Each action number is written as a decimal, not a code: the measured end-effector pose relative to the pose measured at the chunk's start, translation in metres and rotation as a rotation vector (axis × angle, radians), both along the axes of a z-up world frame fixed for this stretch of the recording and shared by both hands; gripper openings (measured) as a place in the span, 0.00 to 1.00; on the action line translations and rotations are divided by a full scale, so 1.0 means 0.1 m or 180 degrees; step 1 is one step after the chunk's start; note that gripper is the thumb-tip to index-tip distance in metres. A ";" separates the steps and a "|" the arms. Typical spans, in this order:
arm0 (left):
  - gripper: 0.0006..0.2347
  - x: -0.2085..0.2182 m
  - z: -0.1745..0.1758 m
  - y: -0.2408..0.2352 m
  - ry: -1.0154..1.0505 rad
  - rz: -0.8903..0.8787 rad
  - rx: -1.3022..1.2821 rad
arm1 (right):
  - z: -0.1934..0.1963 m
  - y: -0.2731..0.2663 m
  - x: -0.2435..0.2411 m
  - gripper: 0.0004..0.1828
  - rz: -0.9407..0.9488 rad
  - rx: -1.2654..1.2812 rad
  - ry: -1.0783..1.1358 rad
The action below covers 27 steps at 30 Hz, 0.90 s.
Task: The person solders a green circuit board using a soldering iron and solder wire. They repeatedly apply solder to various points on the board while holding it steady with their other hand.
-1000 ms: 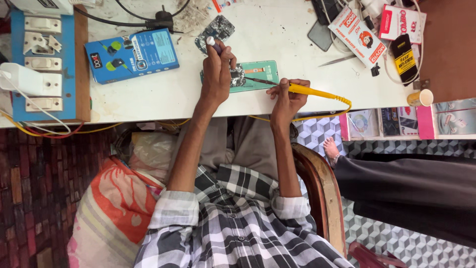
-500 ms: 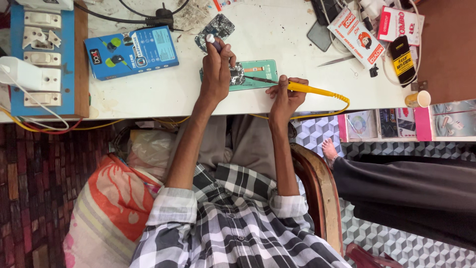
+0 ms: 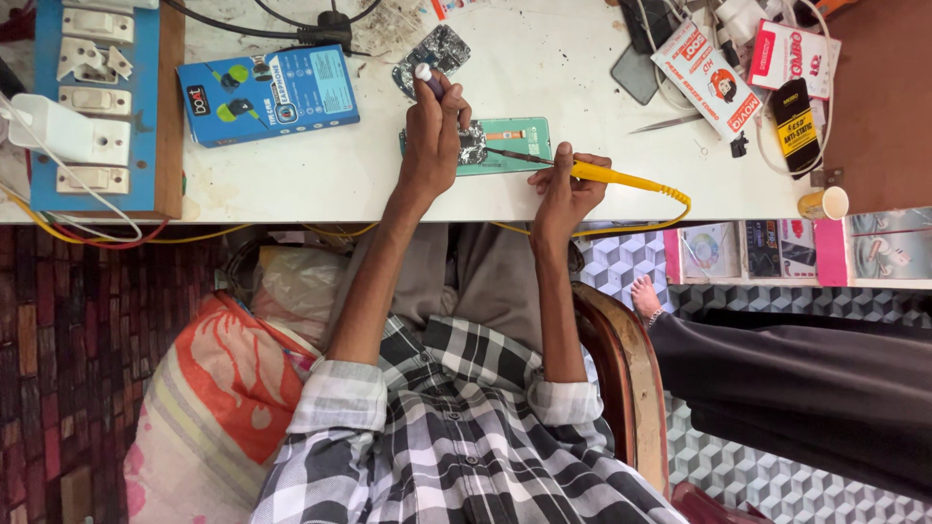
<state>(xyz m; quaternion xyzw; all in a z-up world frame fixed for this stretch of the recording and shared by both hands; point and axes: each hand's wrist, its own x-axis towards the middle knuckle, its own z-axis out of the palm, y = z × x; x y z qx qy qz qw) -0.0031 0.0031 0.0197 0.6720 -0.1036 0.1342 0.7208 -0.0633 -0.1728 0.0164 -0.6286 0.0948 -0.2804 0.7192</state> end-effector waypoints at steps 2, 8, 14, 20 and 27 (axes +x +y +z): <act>0.10 -0.01 0.00 0.00 0.0022 -0.0004 -0.0009 | 0.03 0.02 0.00 0.18 -0.0060 -0.0042 -0.0007; 0.10 -0.03 0.01 -0.01 0.0012 0.0004 0.0051 | 0.12 0.12 -0.04 0.18 -0.0175 -0.0245 -0.0075; 0.09 -0.02 0.01 -0.01 0.0031 -0.0024 0.0050 | 0.16 0.15 -0.03 0.18 -0.0208 -0.0217 -0.0184; 0.10 0.00 0.01 -0.01 0.0001 0.0009 0.0077 | 0.24 0.25 -0.03 0.17 -0.0475 -0.0539 -0.0192; 0.10 -0.03 0.01 0.01 0.0018 -0.0046 0.0016 | 0.42 0.46 -0.07 0.17 -0.0664 -0.1077 -0.0194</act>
